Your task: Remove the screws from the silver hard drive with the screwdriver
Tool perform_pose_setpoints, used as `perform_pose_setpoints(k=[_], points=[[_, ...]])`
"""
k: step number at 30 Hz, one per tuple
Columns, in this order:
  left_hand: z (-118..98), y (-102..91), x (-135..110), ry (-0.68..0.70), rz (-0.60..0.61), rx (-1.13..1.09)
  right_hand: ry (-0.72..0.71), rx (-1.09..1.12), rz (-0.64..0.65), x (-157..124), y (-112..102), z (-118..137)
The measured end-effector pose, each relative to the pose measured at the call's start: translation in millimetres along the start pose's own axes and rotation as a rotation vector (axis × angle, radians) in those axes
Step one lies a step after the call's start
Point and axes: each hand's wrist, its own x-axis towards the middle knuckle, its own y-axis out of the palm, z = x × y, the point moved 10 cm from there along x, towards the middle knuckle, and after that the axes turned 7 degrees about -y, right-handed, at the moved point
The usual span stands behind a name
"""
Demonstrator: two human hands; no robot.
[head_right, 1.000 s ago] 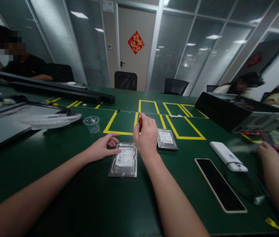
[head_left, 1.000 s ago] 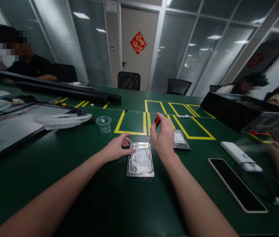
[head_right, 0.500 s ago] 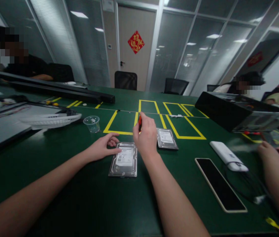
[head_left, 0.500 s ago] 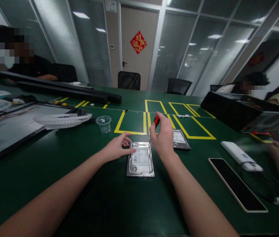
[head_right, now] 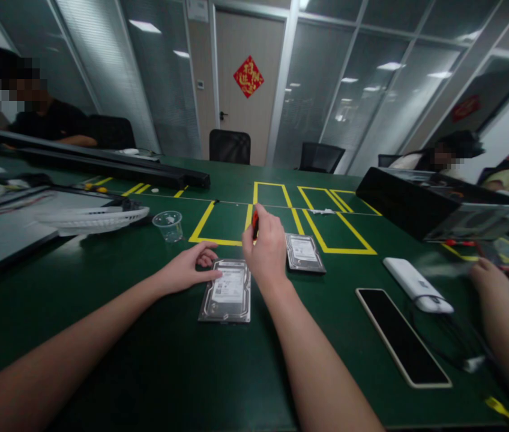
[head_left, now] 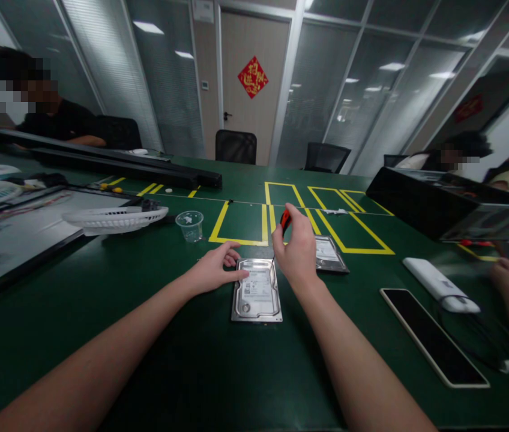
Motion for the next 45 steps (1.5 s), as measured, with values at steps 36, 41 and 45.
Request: perform_pose_setpoints(k=[36, 41, 45], points=[[-2.1, 0.1, -0.3, -0.009, 0.001, 0.010, 0.034, -0.027, 0.001, -0.6, -1.7, -3.1], [-2.6, 0.0, 0.0, -0.003, -0.005, 0.009, 0.070, -0.062, 0.007, 1.1, -5.7, -4.7], [-3.0, 0.5, -0.6, -0.012, 0.004, 0.008, 0.053, -0.042, 0.007, 1.4, -4.4, -3.2]])
